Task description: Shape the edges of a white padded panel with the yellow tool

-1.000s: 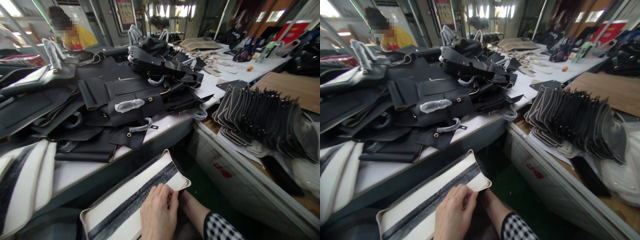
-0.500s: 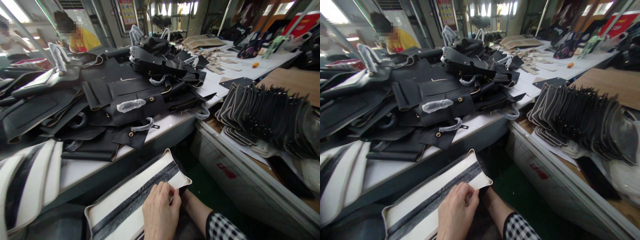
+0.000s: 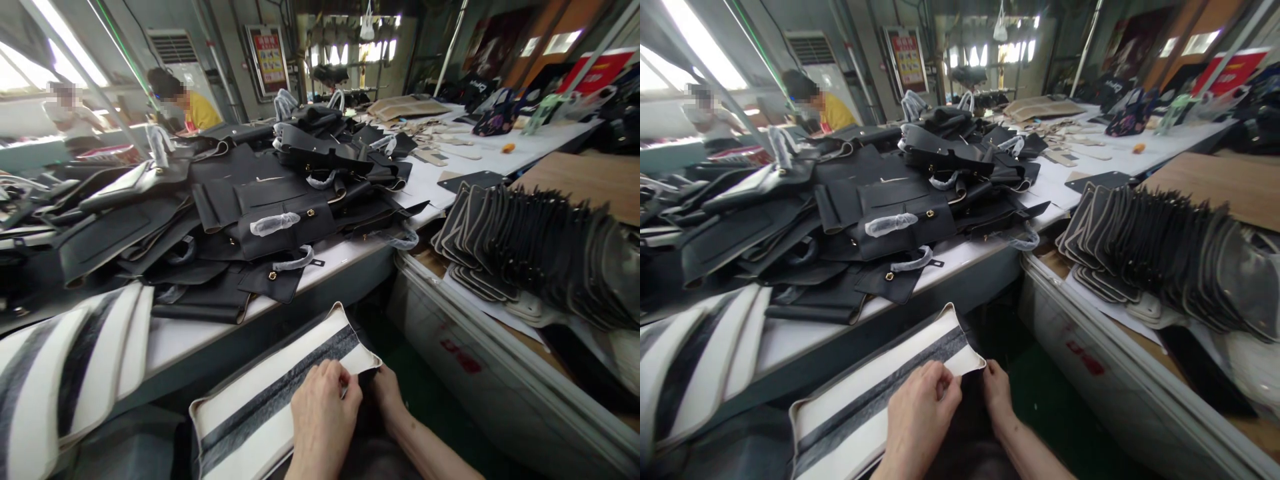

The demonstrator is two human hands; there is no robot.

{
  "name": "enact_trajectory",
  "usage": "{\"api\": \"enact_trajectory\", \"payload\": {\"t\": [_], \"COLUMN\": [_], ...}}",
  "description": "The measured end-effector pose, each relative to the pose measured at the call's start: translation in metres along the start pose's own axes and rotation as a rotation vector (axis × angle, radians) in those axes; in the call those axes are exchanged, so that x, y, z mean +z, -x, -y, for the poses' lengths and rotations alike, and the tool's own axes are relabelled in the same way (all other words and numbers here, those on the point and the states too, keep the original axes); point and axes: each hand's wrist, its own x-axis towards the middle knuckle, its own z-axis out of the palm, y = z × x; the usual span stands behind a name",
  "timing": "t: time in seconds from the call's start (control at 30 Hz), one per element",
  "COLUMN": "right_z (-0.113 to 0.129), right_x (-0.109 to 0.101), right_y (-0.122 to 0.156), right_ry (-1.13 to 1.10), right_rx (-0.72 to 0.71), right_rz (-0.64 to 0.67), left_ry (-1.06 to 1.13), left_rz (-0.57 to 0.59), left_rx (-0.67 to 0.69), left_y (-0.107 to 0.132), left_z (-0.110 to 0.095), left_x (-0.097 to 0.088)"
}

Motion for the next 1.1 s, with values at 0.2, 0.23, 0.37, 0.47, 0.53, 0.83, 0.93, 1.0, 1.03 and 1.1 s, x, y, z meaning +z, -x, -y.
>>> {"api": "enact_trajectory", "payload": {"t": [0.2, 0.23, 0.37, 0.47, 0.53, 0.83, 0.93, 1.0, 1.03, 1.1], "right_z": [0.047, 0.056, 0.071, 0.067, 0.064, 0.068, 0.068, 0.069, 0.069, 0.07], "right_x": [-0.057, -0.058, -0.045, -0.037, -0.036, -0.032, -0.029, -0.026, -0.025, -0.021], "right_y": [0.062, 0.068, 0.073, 0.069, 0.068, 0.071, 0.074, 0.076, 0.077, 0.08], "right_ry": [0.399, 0.505, 0.82, 0.95, 0.992, 1.079, 1.075, 1.054, 1.035, 0.983], "right_rx": [-0.715, -0.874, -1.107, -1.123, -1.143, -1.151, -1.118, -1.093, -1.081, -1.065], "right_rz": [0.121, 0.146, 0.148, 0.128, 0.109, 0.072, 0.074, 0.07, 0.069, 0.069], "left_ry": [0.017, 0.019, 0.031, 0.022, 0.012, -0.061, -0.097, -0.103, -0.101, -0.092], "left_rz": [-0.006, -0.007, 0.002, 0.008, 0.012, -0.046, -0.116, -0.173, -0.193, -0.201], "left_rx": [0.002, 0.002, 0.002, 0.016, 0.046, 0.258, 0.311, 0.349, 0.365, 0.367], "left_y": [-0.001, -0.001, -0.002, -0.001, 0.001, 0.034, 0.039, 0.04, 0.04, 0.04], "left_z": [0.001, 0.001, 0.002, 0.001, 0.002, 0.044, 0.053, 0.054, 0.054, 0.052], "left_x": [-0.003, -0.003, -0.002, -0.001, -0.002, -0.013, -0.006, -0.001, 0.001, 0.002]}}
